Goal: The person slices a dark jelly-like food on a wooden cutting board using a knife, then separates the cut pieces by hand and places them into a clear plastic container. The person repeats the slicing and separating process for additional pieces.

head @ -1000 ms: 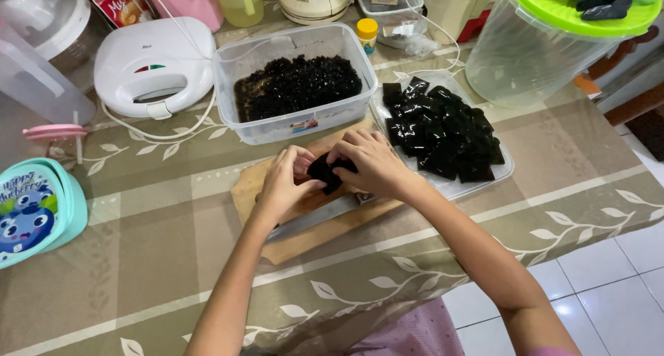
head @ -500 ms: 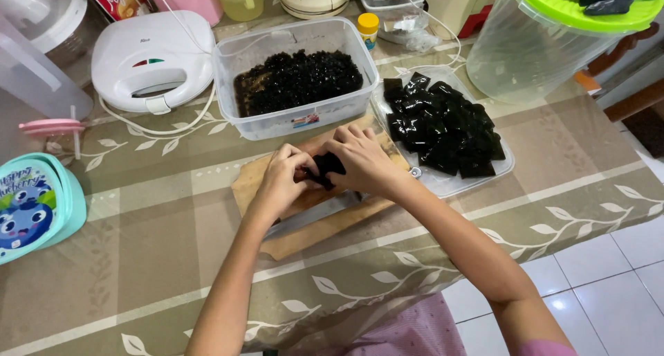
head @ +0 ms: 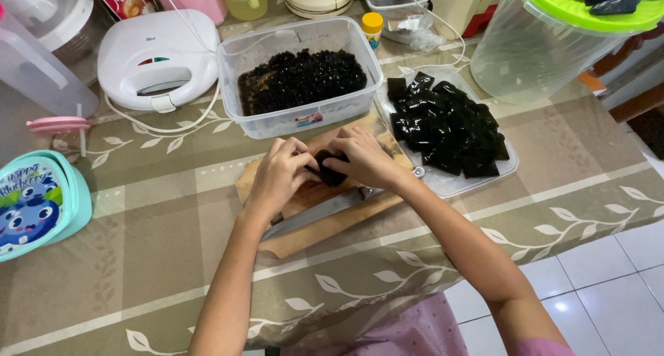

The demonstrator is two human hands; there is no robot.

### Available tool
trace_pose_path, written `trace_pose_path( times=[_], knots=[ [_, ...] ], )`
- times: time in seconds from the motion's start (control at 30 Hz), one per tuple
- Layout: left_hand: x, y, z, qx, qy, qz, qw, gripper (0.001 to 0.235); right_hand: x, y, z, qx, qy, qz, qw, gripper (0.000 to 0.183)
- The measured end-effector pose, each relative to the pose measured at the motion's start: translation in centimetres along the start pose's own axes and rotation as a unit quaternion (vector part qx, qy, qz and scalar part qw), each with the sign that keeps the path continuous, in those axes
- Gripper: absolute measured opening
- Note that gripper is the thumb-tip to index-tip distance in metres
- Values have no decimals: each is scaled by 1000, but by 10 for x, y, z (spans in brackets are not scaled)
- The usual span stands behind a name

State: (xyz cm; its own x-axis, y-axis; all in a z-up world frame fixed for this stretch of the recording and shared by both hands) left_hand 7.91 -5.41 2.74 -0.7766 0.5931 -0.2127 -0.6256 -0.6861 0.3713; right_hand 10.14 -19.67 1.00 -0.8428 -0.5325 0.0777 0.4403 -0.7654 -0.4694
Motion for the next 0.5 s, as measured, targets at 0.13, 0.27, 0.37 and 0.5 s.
trace_pose_path(
  times=[0.13,0.27,0.37,0.5],
  knots=[
    [0,4,4,12,9,-19,1000,9,5,19,7,-90,7,12,996,28],
    [1,13,14,89,18,-49,995,6,12,50,14,-201,6,-16,979,26],
    [1,17,17,167,6,-39,985,6,29,62,33,-254,16,-34,966,25],
    [-1,21,15,255,-3,13,967,6,59,85,69,-336,70,-43,938,16]
  ],
)
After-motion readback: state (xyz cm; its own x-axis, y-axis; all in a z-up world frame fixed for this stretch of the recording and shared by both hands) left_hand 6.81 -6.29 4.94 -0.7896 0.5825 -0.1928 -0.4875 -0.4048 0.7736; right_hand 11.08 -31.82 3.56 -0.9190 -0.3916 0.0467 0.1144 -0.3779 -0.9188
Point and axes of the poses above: each hand's wrist, its own x-axis away from the middle knuckle, its own z-axis out of the back of the hand, y = z × x, the point moved 9 cm from there along -x, towards the middle knuckle, and after that the axes turned 11 degrees about -y, right-handed, at the moved point
